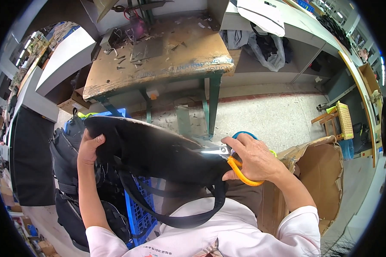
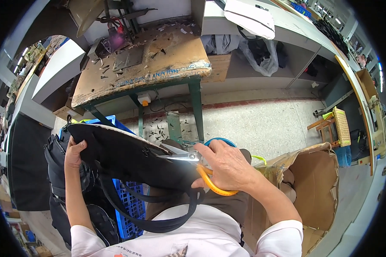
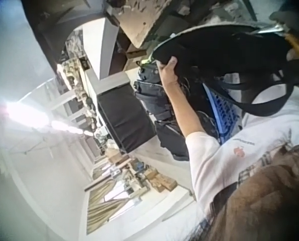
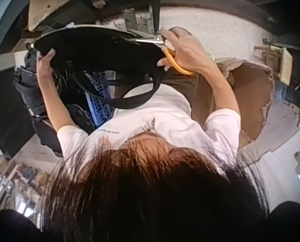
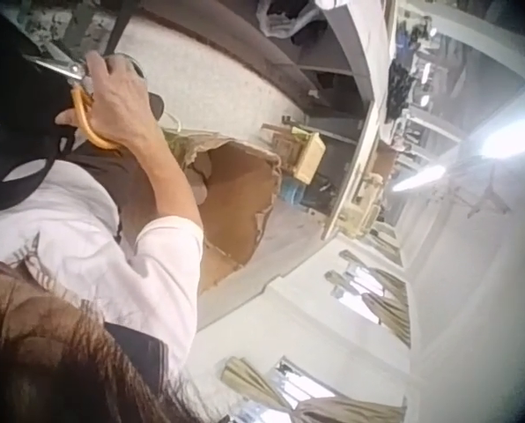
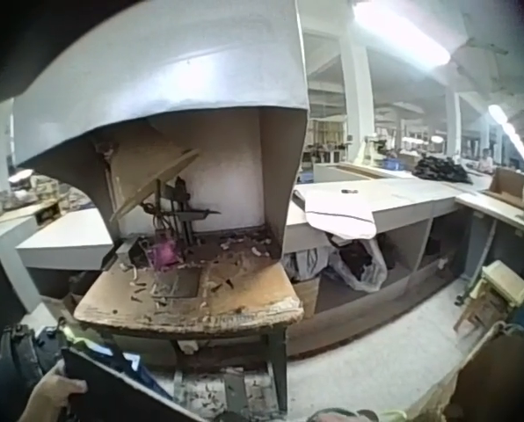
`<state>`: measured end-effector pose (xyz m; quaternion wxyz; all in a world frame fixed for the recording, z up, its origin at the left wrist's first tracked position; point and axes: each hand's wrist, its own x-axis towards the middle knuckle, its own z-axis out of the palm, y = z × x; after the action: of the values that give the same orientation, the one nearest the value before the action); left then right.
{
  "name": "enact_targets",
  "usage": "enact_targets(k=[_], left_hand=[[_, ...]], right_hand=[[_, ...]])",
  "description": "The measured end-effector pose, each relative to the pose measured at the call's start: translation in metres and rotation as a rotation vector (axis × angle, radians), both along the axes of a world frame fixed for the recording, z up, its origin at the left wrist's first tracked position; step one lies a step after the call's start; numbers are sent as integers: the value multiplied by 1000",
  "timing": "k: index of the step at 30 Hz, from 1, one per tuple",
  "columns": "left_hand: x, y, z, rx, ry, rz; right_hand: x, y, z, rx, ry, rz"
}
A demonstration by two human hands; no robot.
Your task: Trim excess fabric and thread from manufactured backpack panels using scissors.
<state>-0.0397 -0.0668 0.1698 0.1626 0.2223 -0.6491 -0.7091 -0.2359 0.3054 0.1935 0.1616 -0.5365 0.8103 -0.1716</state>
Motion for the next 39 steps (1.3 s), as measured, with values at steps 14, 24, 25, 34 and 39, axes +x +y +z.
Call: enact_targets(k=[14, 24, 25, 34, 39], left_hand=[[5, -1, -1, 100, 43, 11], [1, 1, 3, 150, 41, -47], [4, -2, -2, 147, 43, -42], [4, -8, -9, 145, 32, 32], [4, -7, -7, 160, 29, -10]], right_hand=[[8, -7, -19, -94, 24, 33], [9, -21, -4, -66, 97, 26], [9, -21, -6, -70, 98, 31], [9, -18, -20, 33, 113, -17], [9, -23, -1, 72, 47, -27]])
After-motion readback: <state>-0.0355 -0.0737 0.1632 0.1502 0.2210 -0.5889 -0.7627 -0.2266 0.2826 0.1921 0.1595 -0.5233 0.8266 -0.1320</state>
